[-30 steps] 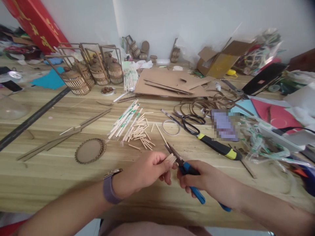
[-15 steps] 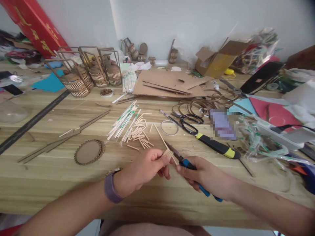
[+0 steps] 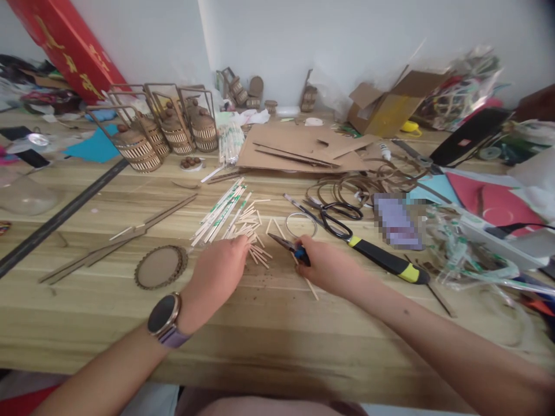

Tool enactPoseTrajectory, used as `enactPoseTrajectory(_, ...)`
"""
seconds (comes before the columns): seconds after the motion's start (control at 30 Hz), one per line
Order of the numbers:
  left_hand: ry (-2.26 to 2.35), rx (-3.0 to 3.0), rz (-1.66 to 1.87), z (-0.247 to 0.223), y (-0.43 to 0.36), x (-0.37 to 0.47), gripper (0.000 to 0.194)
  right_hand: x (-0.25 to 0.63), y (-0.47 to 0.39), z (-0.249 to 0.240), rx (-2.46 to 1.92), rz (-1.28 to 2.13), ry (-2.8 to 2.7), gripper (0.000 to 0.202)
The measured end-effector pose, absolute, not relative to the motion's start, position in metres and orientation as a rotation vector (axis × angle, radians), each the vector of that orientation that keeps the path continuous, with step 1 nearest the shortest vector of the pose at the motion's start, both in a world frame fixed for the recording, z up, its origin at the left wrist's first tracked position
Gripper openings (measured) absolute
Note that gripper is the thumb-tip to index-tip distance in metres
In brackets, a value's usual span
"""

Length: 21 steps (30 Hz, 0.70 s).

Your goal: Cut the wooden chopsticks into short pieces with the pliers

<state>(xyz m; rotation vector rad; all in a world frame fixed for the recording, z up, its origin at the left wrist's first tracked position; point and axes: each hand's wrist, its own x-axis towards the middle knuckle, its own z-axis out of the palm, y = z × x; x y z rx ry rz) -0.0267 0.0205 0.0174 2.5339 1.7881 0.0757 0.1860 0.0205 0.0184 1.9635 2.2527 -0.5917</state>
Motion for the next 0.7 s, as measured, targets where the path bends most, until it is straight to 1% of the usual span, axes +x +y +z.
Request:
enactPoseTrajectory(0.13, 1.801, 2.687, -0.014, 0.013, 0.021, -0.026, 0.028, 0.179, 0.024, 0.021, 1.918, -0.526, 2.225, 0.026)
enactPoseTrajectory(0.33, 1.818, 2.749, -0.017, 0.014, 0.021, -0.023, 0.03, 0.17, 0.016, 0.026, 1.909, -0.406, 2.186, 0.024)
enactPoseTrajectory(0.53, 1.888, 2.839, 0.143, 0.014, 0.016, -0.022, 0.024, 0.168, 0.015, 0.024, 1.904, -0.384, 2.189, 0.03)
enactPoseTrajectory(0.7, 1.778, 2.775, 0.402, 0.01, 0.015, -0.025, 0.025, 0.172, 0.013, 0.021, 1.957, -0.434, 2.216, 0.021)
